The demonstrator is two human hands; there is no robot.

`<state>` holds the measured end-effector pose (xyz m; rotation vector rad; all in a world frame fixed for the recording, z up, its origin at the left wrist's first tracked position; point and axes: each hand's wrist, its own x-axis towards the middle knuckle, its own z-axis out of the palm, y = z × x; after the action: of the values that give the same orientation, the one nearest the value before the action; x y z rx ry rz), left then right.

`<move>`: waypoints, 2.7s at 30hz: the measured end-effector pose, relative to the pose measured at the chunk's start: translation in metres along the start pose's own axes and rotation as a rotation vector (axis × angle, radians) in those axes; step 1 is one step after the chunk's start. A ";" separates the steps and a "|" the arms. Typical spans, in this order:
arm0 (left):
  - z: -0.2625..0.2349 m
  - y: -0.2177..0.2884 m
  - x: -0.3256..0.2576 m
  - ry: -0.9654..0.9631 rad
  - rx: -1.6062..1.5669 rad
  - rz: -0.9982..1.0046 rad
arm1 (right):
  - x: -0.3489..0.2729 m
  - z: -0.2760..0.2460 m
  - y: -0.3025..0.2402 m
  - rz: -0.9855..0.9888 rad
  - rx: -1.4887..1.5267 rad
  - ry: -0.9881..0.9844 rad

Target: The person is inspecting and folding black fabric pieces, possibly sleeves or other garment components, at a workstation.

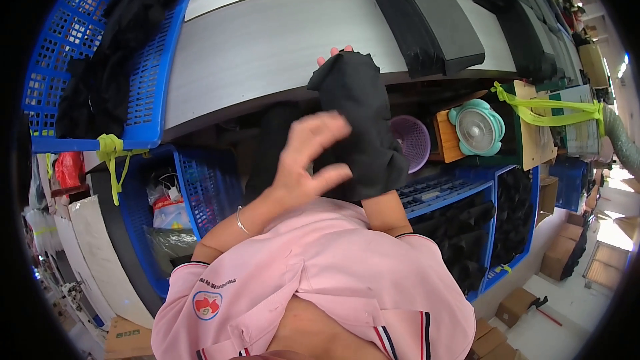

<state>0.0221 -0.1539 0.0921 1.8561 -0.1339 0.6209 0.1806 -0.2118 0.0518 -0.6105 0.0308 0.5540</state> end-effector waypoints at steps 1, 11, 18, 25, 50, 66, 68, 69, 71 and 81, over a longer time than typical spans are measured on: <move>-0.006 -0.010 0.007 0.094 0.077 -0.044 | -0.016 0.005 -0.007 -0.008 -0.039 -0.153; -0.015 -0.033 0.034 0.150 0.034 -0.145 | -0.016 0.055 -0.029 -0.209 -0.871 -0.213; 0.034 -0.016 0.003 0.087 0.187 -0.027 | 0.015 0.058 -0.030 -0.643 -1.440 -0.046; 0.005 -0.053 0.008 0.218 -0.561 -0.665 | 0.034 0.022 -0.010 -1.292 -2.097 0.086; -0.062 -0.079 0.041 0.564 -0.243 -0.465 | -0.080 -0.013 0.024 -0.526 -1.396 -0.116; -0.077 -0.099 -0.002 0.422 -0.919 -0.837 | -0.053 0.009 0.017 0.214 -0.320 -0.019; -0.061 -0.093 -0.012 0.271 -1.108 -0.966 | -0.042 0.012 0.014 0.109 -0.394 -0.040; -0.052 -0.087 -0.017 0.151 -1.229 -0.958 | -0.036 0.011 0.014 0.118 -0.417 -0.010; -0.046 -0.075 -0.029 0.052 -1.407 -0.986 | -0.023 0.005 0.024 0.060 -0.571 -0.019; -0.005 -0.058 -0.052 -0.114 -1.291 -0.857 | -0.082 -0.024 0.136 0.353 -0.698 -0.508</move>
<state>-0.0023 -0.1381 0.0199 0.5531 0.1663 -0.2056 0.0455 -0.1726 -0.0250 -1.1349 -0.5649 1.0656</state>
